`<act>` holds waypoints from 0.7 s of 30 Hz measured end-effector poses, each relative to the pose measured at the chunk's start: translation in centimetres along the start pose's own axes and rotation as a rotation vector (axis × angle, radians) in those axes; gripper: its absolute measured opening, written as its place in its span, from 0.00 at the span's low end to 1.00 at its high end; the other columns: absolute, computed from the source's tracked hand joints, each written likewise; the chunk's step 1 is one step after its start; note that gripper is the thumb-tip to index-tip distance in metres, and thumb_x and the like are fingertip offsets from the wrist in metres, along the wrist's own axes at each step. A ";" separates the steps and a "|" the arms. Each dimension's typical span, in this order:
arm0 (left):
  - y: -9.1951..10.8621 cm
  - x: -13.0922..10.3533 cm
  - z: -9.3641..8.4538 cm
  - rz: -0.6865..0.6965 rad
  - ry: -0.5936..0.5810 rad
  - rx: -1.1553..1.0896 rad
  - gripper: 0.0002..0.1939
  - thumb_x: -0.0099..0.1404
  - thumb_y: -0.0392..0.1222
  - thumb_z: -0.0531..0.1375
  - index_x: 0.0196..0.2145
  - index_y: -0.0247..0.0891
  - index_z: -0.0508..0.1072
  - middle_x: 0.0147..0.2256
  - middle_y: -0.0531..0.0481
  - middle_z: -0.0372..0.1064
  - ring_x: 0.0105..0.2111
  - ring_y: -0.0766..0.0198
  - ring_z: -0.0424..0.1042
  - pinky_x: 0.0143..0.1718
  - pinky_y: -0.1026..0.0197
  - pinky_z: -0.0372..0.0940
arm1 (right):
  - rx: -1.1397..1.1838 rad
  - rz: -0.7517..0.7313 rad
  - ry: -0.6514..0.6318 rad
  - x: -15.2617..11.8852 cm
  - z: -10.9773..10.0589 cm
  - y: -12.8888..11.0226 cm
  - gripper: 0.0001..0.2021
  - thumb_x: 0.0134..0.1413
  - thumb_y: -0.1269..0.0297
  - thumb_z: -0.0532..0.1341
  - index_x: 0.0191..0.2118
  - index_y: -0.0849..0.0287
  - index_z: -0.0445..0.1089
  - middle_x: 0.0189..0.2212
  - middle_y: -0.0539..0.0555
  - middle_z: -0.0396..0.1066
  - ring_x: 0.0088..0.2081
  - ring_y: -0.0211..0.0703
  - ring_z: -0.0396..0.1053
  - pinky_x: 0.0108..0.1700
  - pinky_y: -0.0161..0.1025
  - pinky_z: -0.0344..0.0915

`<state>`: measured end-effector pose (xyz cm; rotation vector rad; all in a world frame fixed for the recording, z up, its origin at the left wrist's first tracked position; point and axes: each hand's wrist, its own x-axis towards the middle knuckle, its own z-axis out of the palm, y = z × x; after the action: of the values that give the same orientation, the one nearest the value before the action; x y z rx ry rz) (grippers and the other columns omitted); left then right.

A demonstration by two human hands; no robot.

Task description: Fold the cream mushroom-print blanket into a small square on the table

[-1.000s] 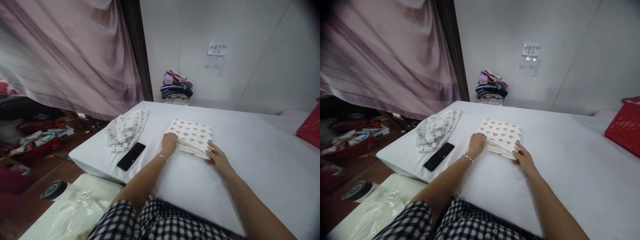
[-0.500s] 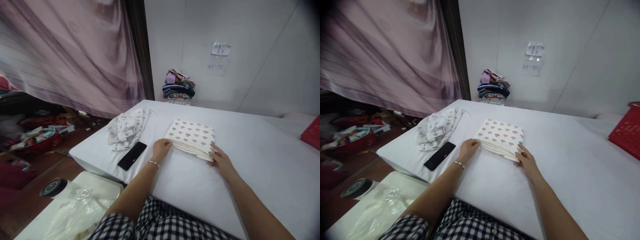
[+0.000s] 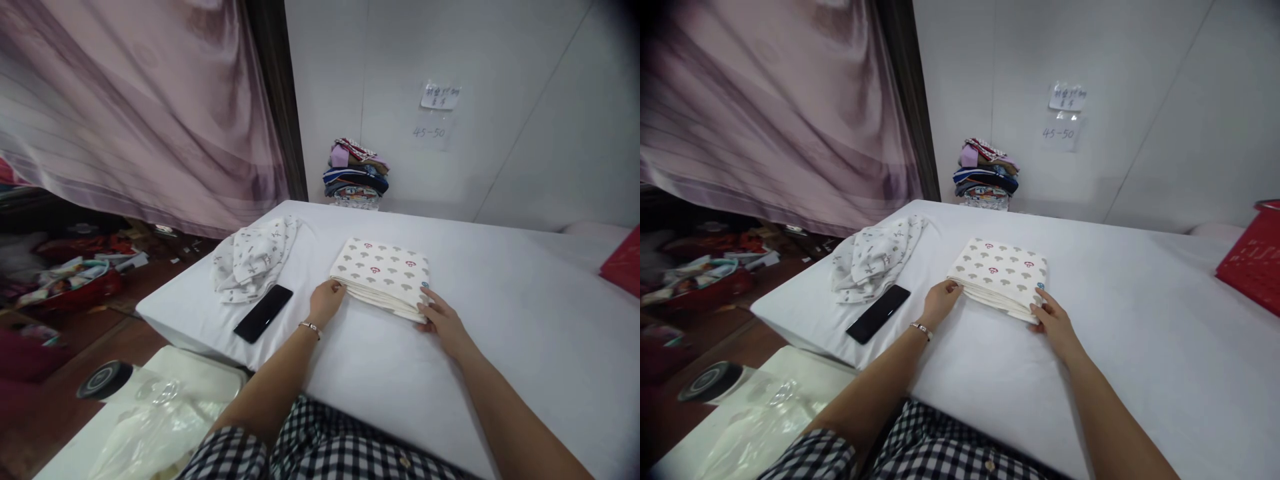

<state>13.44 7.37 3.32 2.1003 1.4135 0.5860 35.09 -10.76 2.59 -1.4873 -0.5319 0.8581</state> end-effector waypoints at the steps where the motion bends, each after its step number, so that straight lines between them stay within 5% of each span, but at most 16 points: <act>1: 0.0 0.1 0.1 -0.013 -0.011 -0.024 0.12 0.59 0.50 0.55 0.34 0.43 0.74 0.31 0.52 0.72 0.31 0.64 0.69 0.28 0.65 0.57 | -0.011 0.002 0.008 -0.1 0.1 -0.2 0.29 0.41 0.57 0.67 0.53 0.50 0.64 0.26 0.46 0.60 0.25 0.34 0.61 0.26 0.35 0.73; 14: -1.0 1.8 0.6 -0.084 -0.138 -0.228 0.08 0.50 0.39 0.61 0.31 0.38 0.75 0.29 0.52 0.73 0.29 0.64 0.70 0.30 0.66 0.60 | -0.129 -0.031 0.072 0.1 0.5 0.1 0.29 0.43 0.52 0.65 0.53 0.49 0.64 0.24 0.45 0.58 0.19 0.32 0.59 0.22 0.34 0.68; 21: -0.2 2.1 1.0 -0.123 -0.121 -0.220 0.10 0.52 0.46 0.60 0.25 0.38 0.75 0.25 0.51 0.71 0.26 0.64 0.67 0.26 0.65 0.57 | -0.138 -0.049 0.084 0.5 0.2 0.7 0.29 0.42 0.53 0.65 0.53 0.50 0.65 0.23 0.45 0.57 0.19 0.33 0.58 0.21 0.35 0.68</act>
<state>14.73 9.22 2.56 1.8314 1.3346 0.5307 35.09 -10.32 1.82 -1.6215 -0.5724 0.7294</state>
